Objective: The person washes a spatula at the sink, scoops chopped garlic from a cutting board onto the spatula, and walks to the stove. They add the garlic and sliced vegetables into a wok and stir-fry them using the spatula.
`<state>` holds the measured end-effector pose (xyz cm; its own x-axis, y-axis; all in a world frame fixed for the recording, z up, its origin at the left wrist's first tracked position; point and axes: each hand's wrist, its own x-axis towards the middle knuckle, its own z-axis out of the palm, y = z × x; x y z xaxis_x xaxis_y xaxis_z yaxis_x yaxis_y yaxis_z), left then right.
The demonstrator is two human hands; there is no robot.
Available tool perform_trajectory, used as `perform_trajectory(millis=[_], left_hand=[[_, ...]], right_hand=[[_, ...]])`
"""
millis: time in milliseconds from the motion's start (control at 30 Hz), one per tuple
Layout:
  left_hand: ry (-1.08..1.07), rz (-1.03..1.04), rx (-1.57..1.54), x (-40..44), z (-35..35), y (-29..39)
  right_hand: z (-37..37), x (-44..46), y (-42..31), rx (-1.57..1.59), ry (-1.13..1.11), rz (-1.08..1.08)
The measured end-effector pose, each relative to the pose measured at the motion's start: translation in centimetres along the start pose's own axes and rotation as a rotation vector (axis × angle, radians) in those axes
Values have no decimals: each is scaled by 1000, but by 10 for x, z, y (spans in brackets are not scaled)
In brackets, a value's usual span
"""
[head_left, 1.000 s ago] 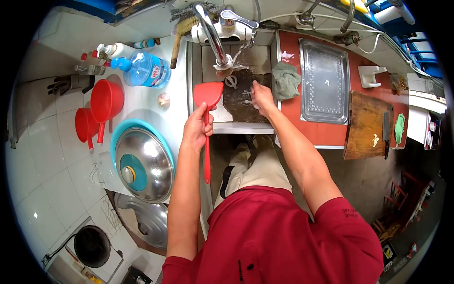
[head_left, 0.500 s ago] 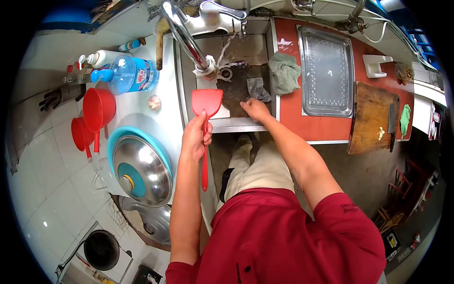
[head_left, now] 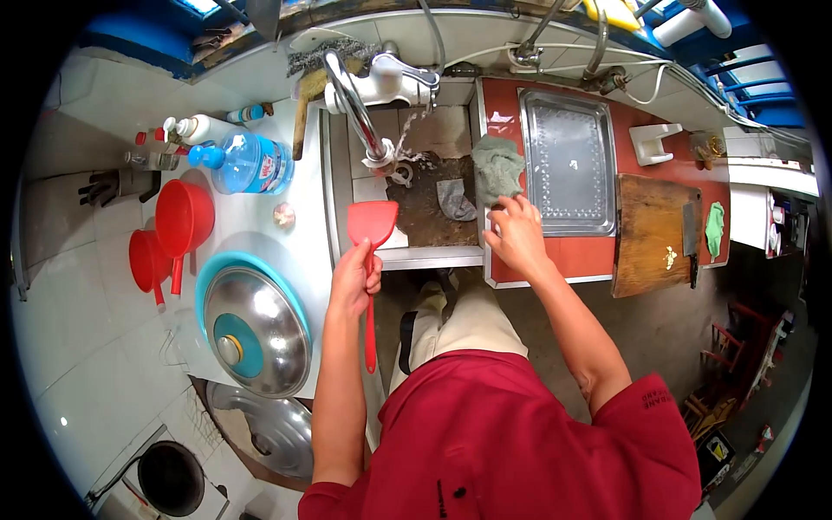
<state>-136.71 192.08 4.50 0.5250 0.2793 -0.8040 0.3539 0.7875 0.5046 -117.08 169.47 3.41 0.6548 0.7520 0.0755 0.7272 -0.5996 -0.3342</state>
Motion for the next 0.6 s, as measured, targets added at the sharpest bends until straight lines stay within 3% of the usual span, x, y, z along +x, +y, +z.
perform_trajectory(millis=[33,100,167,267,333,400,433,467,500,533,600], left_hand=[[-21,-6,29,3,7,1],[-49,-8,102,6,26,3],[-73,-8,151,12,37,1],[-101,14,189,4,50,2],[-107,15,183,-6,51,-1],[-132,31,191,-10,45,-5],[-103,48,179,-6,37,-9],[-80,53,172,-4,31,-13],[-79,49,186,-2,27,-15],[-79,44,203,1,23,-16],[-34,57,214,1,22,-15]], right_hand=[[-10,0,-2,-116,129,-35],[-20,36,-7,492,6,86],[-43,93,-30,679,205,11],[-57,166,-53,755,236,28],[-66,181,-69,616,142,101],[-65,182,-77,690,120,141],[-70,177,-85,693,69,87],[-42,177,-83,538,154,-59],[-64,161,-103,756,135,75],[-51,160,-108,808,217,77],[-52,160,-119,882,168,183]])
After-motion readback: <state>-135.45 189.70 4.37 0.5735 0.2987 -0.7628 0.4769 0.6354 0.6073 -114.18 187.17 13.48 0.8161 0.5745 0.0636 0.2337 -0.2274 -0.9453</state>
